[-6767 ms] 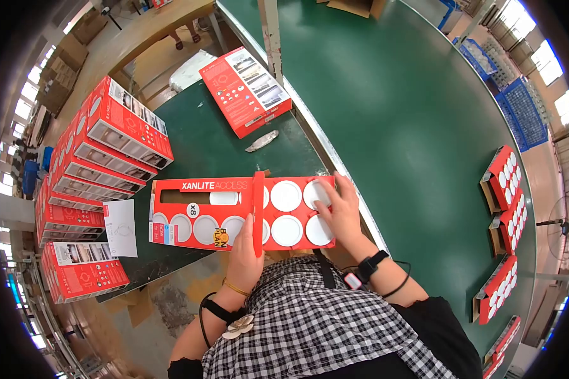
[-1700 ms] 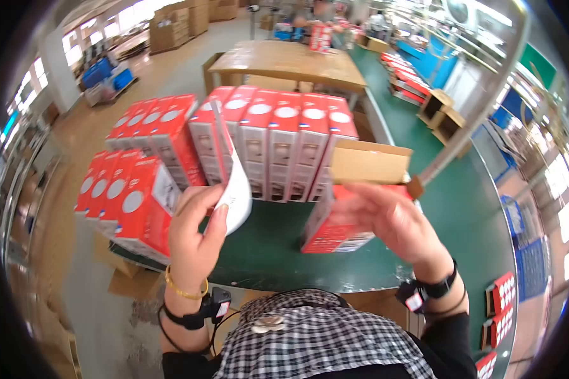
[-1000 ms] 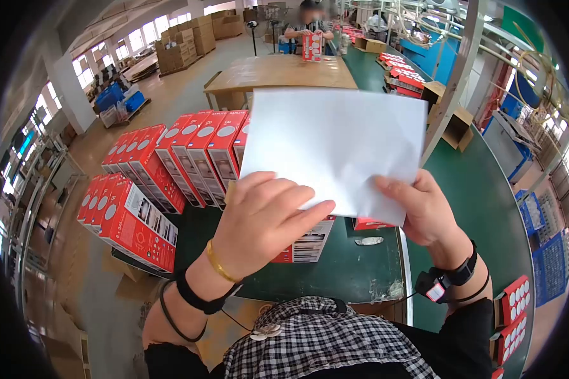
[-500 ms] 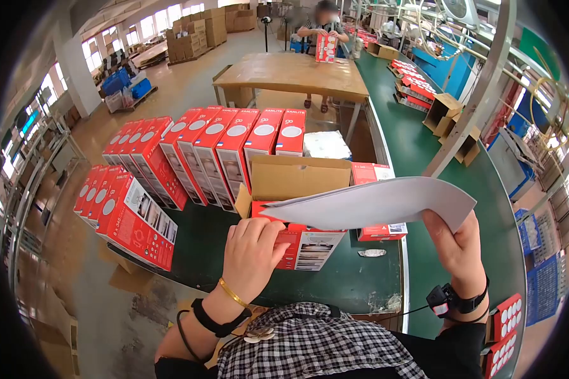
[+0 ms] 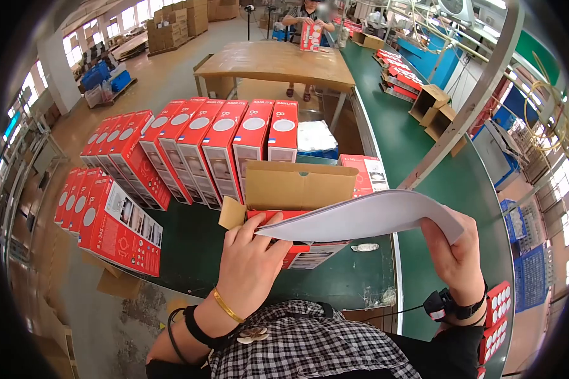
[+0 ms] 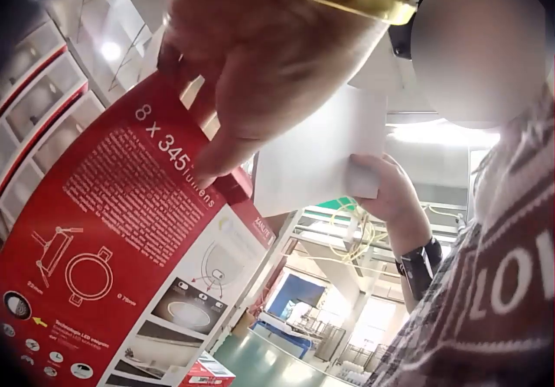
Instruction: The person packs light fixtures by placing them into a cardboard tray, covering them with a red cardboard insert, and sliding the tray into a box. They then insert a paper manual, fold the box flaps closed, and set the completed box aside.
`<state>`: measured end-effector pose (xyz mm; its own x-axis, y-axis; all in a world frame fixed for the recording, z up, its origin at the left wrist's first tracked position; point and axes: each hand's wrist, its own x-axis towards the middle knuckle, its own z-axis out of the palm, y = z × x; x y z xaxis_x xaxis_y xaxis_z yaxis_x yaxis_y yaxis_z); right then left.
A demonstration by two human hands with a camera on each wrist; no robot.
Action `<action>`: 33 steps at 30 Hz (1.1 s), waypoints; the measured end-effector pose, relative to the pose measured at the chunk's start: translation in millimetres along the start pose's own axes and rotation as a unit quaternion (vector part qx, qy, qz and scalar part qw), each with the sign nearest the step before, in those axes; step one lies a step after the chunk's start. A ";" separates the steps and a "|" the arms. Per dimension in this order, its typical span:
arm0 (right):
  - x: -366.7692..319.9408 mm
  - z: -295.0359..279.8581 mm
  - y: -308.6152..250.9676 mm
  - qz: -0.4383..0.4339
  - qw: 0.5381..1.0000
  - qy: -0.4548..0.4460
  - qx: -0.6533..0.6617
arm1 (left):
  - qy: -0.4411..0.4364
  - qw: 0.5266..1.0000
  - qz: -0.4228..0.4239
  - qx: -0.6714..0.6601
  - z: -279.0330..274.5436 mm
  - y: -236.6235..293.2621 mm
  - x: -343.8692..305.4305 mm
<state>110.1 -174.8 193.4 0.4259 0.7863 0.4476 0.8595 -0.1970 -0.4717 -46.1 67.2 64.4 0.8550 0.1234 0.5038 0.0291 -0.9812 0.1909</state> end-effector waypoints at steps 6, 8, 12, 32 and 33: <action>12.7 13.0 6.1 -0.039 0.998 -0.051 0.013 | -0.054 0.997 0.011 -0.052 -3.1 -12.5 -2.7; 17.6 13.0 6.4 -0.018 0.998 -0.059 0.015 | -0.062 0.996 0.013 -0.067 -2.3 -16.4 -4.0; 31.1 10.1 3.7 -0.057 0.996 -0.064 -0.038 | -0.074 0.991 0.013 -0.108 -5.1 -19.0 -5.4; 86.1 6.8 -50.0 0.003 0.973 -0.202 -0.113 | -0.018 0.980 0.036 -0.196 4.1 -31.6 -5.9; 85.7 4.5 -52.1 0.012 0.972 -0.208 -0.111 | -0.015 0.979 0.037 -0.202 5.0 -32.1 -5.8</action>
<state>100.5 -94.5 253.0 0.3353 0.9394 0.0714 0.9103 -0.3035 -0.2816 -49.4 97.2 51.2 0.8618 0.0431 0.5055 -0.2360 -0.8480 0.4746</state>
